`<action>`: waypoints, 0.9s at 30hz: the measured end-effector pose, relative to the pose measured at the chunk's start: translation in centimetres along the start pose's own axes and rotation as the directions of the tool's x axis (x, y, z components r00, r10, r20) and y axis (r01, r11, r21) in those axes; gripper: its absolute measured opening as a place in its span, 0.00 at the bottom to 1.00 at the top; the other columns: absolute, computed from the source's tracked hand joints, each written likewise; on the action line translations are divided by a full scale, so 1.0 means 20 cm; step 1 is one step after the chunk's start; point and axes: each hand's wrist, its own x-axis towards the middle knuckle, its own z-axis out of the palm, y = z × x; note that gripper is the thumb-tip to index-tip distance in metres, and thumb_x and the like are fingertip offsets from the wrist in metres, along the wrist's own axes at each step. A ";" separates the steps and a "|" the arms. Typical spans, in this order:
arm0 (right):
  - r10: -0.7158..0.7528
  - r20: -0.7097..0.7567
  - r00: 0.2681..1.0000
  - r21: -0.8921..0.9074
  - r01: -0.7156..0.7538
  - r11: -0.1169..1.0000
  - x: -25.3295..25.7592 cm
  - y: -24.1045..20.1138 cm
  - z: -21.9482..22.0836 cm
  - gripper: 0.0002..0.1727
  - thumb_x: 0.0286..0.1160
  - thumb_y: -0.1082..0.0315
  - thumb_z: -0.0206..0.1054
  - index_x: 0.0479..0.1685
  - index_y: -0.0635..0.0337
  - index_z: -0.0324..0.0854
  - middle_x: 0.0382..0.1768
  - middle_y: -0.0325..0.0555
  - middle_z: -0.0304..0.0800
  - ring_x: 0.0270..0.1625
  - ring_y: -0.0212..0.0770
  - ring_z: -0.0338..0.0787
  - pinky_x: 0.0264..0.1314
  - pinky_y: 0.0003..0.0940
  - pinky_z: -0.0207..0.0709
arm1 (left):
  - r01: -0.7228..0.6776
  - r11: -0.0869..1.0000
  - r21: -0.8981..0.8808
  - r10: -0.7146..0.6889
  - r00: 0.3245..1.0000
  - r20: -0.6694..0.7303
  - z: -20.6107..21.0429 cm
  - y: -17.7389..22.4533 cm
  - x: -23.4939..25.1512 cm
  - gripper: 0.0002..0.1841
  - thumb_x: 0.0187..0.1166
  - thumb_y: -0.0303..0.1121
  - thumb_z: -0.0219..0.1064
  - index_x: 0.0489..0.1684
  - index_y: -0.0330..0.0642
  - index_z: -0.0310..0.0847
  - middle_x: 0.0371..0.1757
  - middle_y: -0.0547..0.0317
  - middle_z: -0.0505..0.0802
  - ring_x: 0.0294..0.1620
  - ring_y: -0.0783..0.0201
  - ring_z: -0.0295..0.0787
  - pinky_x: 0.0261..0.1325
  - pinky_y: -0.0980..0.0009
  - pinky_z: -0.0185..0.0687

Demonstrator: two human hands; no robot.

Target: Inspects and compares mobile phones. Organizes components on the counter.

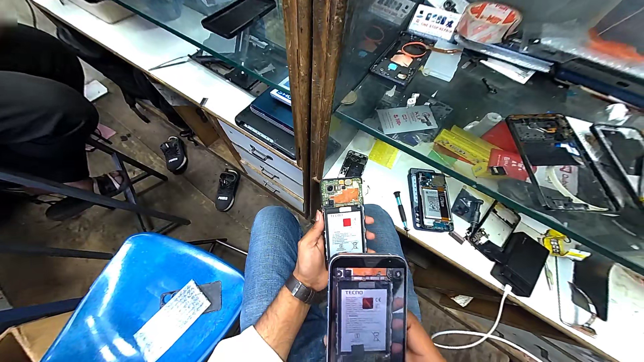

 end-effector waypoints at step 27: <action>0.022 0.072 0.997 0.083 -0.028 0.996 -0.07 0.00 -0.15 0.43 0.70 0.84 0.56 0.89 0.53 0.47 0.82 0.57 0.69 0.82 0.65 0.74 0.70 0.71 0.79 | -0.081 0.997 0.015 0.082 0.990 -0.112 -0.12 0.02 0.00 0.37 0.88 0.65 0.29 0.79 0.53 0.72 0.73 0.41 0.84 0.65 0.44 0.88 0.62 0.47 0.87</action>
